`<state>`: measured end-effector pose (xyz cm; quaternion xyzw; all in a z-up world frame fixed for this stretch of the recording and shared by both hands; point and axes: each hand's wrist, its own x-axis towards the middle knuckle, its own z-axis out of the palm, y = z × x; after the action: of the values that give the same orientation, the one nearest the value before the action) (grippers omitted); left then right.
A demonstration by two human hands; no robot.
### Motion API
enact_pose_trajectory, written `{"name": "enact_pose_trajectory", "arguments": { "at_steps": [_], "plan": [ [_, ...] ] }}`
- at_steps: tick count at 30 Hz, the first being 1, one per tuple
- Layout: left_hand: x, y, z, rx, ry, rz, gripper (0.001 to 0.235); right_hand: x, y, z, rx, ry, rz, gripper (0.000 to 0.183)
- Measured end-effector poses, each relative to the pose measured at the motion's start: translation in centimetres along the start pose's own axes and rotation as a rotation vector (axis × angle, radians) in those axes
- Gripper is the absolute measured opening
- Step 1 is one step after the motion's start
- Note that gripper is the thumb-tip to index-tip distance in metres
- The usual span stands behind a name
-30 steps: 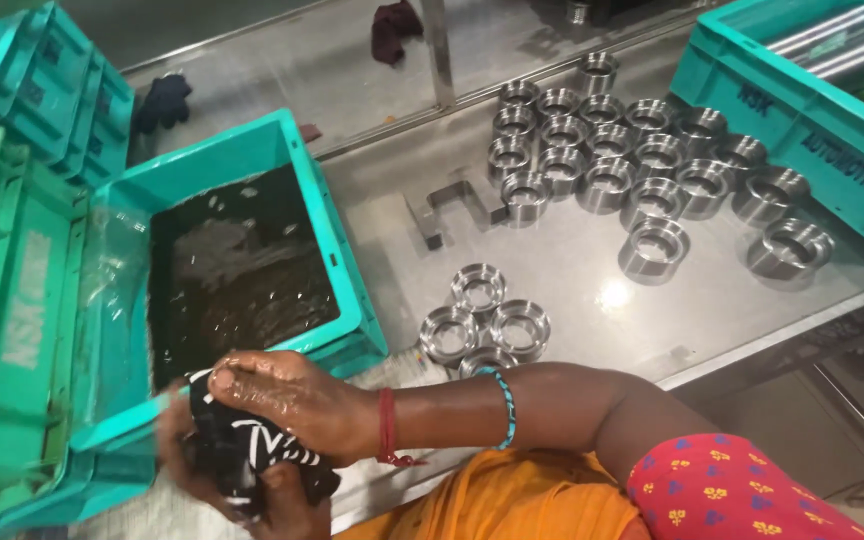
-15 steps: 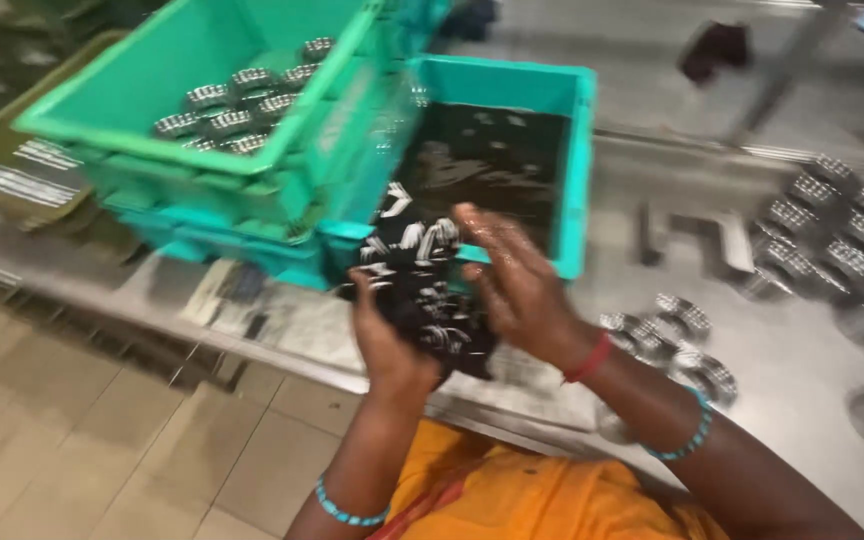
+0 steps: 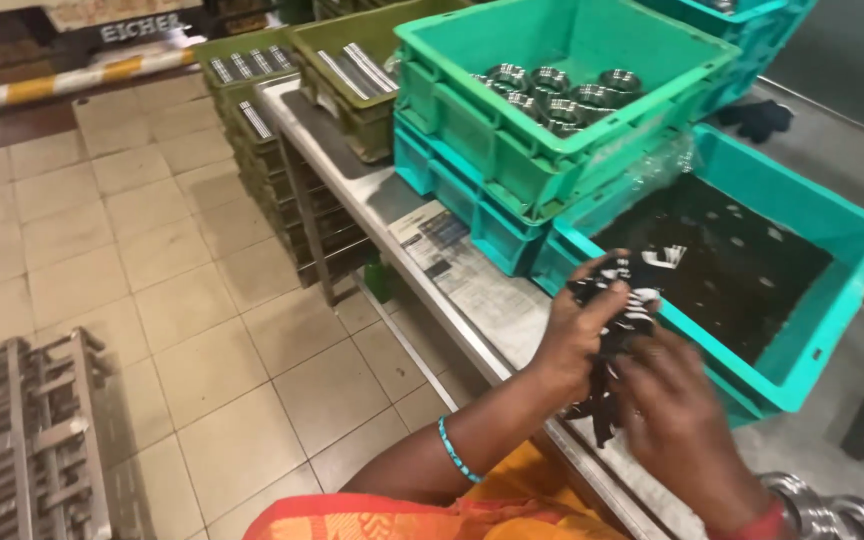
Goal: Dipping metal rings into a cleaning or coating solution and organizing them on a tray.
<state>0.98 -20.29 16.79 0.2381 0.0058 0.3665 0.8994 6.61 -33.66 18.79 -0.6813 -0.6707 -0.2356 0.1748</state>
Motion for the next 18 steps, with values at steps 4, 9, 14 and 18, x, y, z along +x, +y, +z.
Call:
{"name": "enact_pose_trajectory", "arguments": {
  "at_steps": [4, 9, 14, 18],
  "plan": [
    [-2.2, 1.0, 0.5, 0.003, -0.244, -0.214, 0.027, -2.1, 3.1, 1.1, 1.132, 0.034, 0.477, 0.027],
    [-2.6, -7.0, -5.3, -0.227, -0.223, -0.542, 0.036, -1.3, 4.0, -0.3, 1.902, 0.031, 0.764, 0.037],
    [-4.6, -5.5, -1.8, -0.353, -0.013, -0.459, 0.038, 0.6, 1.8, -1.0, 1.646, 0.346, 0.812, 0.026],
    [-5.5, -4.8, -0.5, -0.061, -0.117, -0.328, 0.044, -0.1, 0.9, 0.5, 0.836, 0.633, 0.412, 0.027]
  ]
}}
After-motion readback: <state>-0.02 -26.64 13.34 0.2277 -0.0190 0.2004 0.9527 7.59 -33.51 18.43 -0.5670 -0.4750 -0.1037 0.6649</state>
